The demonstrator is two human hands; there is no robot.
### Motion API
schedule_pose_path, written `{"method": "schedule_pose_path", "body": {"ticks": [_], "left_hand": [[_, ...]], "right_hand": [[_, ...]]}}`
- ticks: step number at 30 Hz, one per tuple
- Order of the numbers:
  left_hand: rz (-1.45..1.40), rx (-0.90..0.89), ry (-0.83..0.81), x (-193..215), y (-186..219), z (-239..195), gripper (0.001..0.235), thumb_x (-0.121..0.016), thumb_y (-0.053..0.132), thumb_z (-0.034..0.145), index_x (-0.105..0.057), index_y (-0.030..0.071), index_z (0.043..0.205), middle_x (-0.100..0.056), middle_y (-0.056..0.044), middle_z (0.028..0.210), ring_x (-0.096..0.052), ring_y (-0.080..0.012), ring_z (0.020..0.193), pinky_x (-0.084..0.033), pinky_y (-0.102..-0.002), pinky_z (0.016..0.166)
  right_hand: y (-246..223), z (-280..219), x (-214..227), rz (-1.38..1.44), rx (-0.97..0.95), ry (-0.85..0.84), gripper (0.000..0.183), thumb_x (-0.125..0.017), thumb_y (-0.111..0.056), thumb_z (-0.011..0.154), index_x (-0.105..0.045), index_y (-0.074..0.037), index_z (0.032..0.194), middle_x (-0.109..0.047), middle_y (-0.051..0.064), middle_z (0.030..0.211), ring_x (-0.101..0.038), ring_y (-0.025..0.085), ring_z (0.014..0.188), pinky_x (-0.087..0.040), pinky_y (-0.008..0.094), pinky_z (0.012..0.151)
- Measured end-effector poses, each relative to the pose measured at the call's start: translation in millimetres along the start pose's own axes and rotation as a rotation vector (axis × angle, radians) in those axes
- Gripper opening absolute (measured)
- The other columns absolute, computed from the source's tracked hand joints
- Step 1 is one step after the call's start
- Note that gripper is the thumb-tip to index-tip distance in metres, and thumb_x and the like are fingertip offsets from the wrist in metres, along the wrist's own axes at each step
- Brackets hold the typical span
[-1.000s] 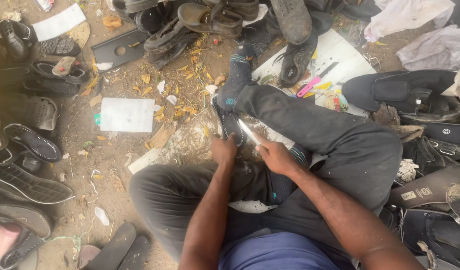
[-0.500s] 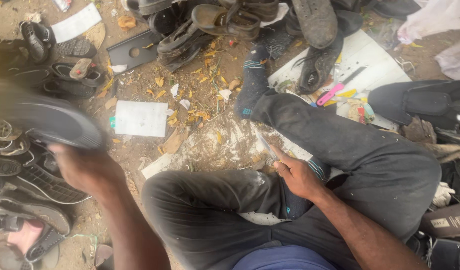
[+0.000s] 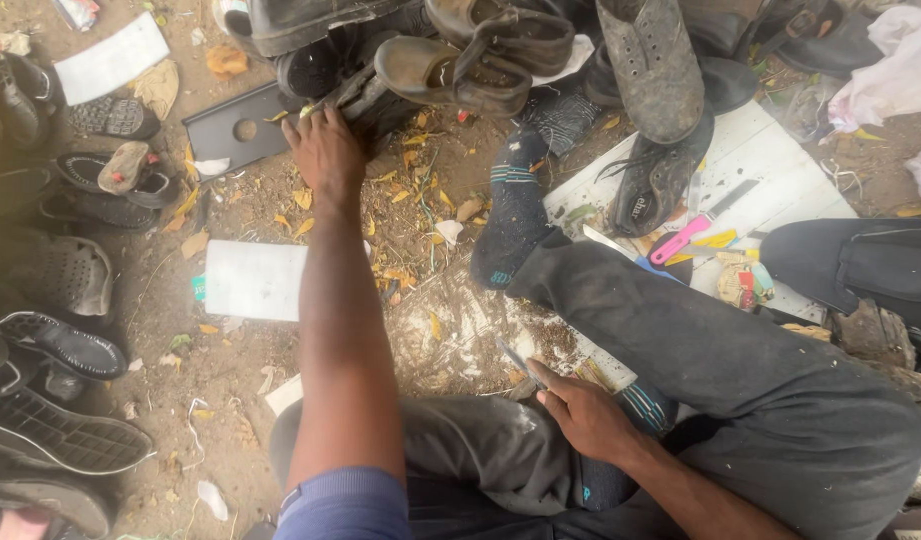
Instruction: The person sits on the ground and uses a knife to scrape and clean the sole of a black shoe. They hold the shoe with one hand and use the tool to remove material from the bottom surface.
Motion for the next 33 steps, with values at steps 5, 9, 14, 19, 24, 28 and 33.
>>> {"method": "schedule_pose_path", "body": {"ticks": [5, 9, 14, 19, 24, 28, 33], "left_hand": [[-0.011, -0.341, 0.458, 37, 11, -87, 0.030, -0.060, 0.035, 0.103, -0.060, 0.005, 0.108, -0.067, -0.017, 0.107, -0.065, -0.0311, 0.099, -0.051, -0.049, 0.091], [-0.117, -0.074, 0.207, 63, 39, -253, 0.020, -0.062, 0.021, 0.100, -0.062, 0.001, 0.100, -0.064, -0.017, 0.098, -0.060, -0.0290, 0.080, -0.051, -0.046, 0.066], [-0.523, -0.115, -0.241, 67, 119, -367, 0.050, -0.074, 0.009, 0.075, -0.058, 0.000, 0.121, -0.060, -0.028, 0.116, -0.061, -0.0439, 0.103, -0.056, -0.050, 0.080], [-0.451, -0.344, -0.049, 56, 67, -320, 0.040, -0.069, 0.018, 0.094, -0.066, 0.008, 0.132, -0.063, -0.011, 0.127, -0.062, -0.0274, 0.119, -0.055, -0.042, 0.106], [0.280, -0.808, -0.238, 64, 41, -277, 0.034, -0.063, 0.033, 0.092, -0.069, 0.023, 0.124, -0.057, -0.005, 0.131, -0.045, -0.0222, 0.118, -0.039, -0.035, 0.095], [0.460, -0.834, -0.293, 89, 43, -288, 0.039, -0.059, 0.053, 0.093, -0.069, 0.023, 0.115, -0.064, 0.001, 0.109, -0.053, -0.0145, 0.105, -0.040, -0.033, 0.097], [0.113, -0.434, -0.600, 92, 74, -308, 0.047, -0.045, 0.059, 0.107, -0.067, 0.018, 0.106, -0.068, 0.000, 0.084, -0.062, -0.0081, 0.082, -0.036, -0.039, 0.108]], "right_hand": [[-9, 6, 9, 0.079, -0.147, -0.056, 0.055, -0.055, -0.025, 0.100, -0.045, -0.016, 0.153, -0.078, 0.019, 0.102, -0.078, 0.030, 0.089, -0.059, 0.039, 0.083], [-16, -5, 6, 0.053, 0.286, 0.140, 0.051, -0.058, -0.019, 0.103, -0.050, -0.006, 0.151, -0.074, 0.026, 0.113, -0.075, 0.036, 0.097, -0.056, 0.041, 0.082], [-19, -14, 7, 0.041, -0.016, 0.157, 0.054, -0.059, -0.023, 0.099, -0.051, -0.015, 0.151, -0.075, 0.024, 0.097, -0.077, 0.028, 0.087, -0.056, 0.038, 0.081], [-15, -32, 24, 0.012, 0.366, 0.430, 0.050, -0.060, -0.018, 0.104, -0.051, -0.006, 0.151, -0.072, 0.027, 0.111, -0.073, 0.030, 0.098, -0.054, 0.037, 0.088], [-19, -53, 20, 0.067, -0.041, 0.301, 0.054, -0.058, -0.020, 0.102, -0.052, -0.014, 0.155, -0.074, 0.026, 0.087, -0.072, 0.031, 0.080, -0.056, 0.036, 0.081], [-32, -63, 21, 0.003, 0.500, 0.479, 0.048, -0.059, -0.015, 0.106, -0.051, 0.000, 0.151, -0.071, 0.027, 0.118, -0.070, 0.027, 0.107, -0.053, 0.035, 0.090], [-46, -83, 18, 0.033, -0.035, 0.214, 0.059, -0.056, -0.024, 0.103, -0.043, -0.015, 0.160, -0.077, 0.023, 0.087, -0.073, 0.022, 0.076, -0.060, 0.035, 0.072]]}}
Point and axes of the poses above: each hand's wrist, its own z-axis towards the middle knuckle, its own x-axis out of the back of the hand, y = z × x, the point moved 1 cm from there along z, towards the middle knuckle
